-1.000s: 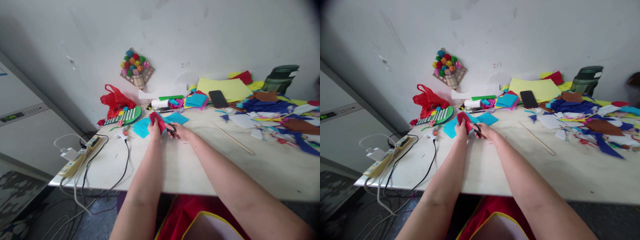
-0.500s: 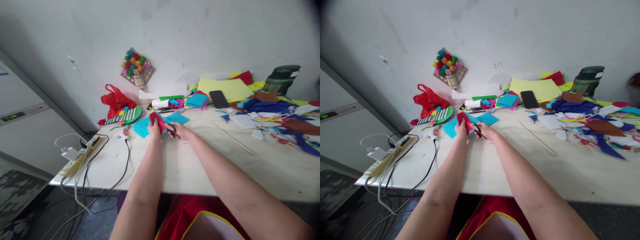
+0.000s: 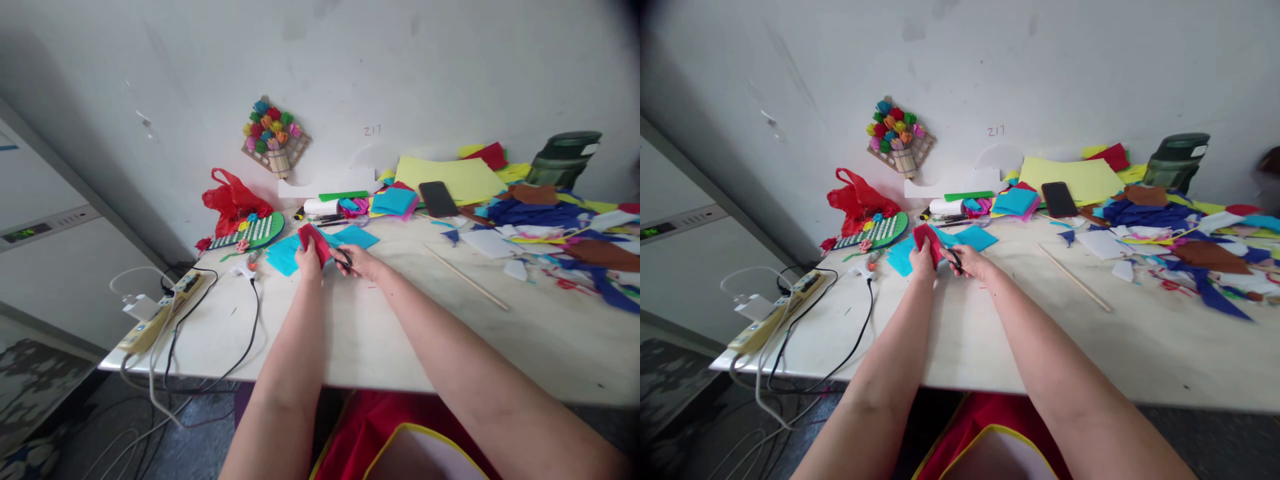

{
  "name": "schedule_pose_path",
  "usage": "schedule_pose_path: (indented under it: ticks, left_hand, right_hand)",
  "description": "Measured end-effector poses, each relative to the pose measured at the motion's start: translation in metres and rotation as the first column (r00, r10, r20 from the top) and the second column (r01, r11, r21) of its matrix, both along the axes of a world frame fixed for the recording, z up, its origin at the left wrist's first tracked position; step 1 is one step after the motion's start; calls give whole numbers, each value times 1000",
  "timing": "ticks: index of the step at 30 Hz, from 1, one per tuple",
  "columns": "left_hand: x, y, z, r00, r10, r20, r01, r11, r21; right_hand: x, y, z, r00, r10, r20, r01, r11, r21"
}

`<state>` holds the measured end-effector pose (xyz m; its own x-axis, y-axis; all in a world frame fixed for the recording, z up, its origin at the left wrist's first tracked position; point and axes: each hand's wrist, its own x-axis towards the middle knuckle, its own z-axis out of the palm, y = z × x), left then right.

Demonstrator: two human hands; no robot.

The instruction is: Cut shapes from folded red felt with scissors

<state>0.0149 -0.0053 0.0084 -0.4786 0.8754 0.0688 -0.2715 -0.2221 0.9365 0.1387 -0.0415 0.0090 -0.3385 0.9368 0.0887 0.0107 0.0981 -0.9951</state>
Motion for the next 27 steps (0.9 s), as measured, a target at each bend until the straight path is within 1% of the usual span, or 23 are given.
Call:
schedule_pose_path:
  ticks: [4,11,16,20,27]
  left_hand:
    - [0,-1,0,1000,-2,17,2,1000,-6]
    - [0,0,0,996,-47,81,46,999,16]
    - [1,0,-1,992,-83,90,80,996,28]
    - [2,0,-4,988,-124,86,121,992,46]
    - [3,2,-5,986,-137,95,131,989,65]
  right_hand:
    - [-1,1,0,1000,2,-1,-2,1000,0]
    - [-1,-3,2,1000,8,-30,-8,1000,-22]
    - [1,-7,6,997,23,-71,-26,999,-39]
    - [4,-6,6,997,29,-72,-32,999,-32]
    - [4,-6,7,998,22,-63,-24,999,-25]
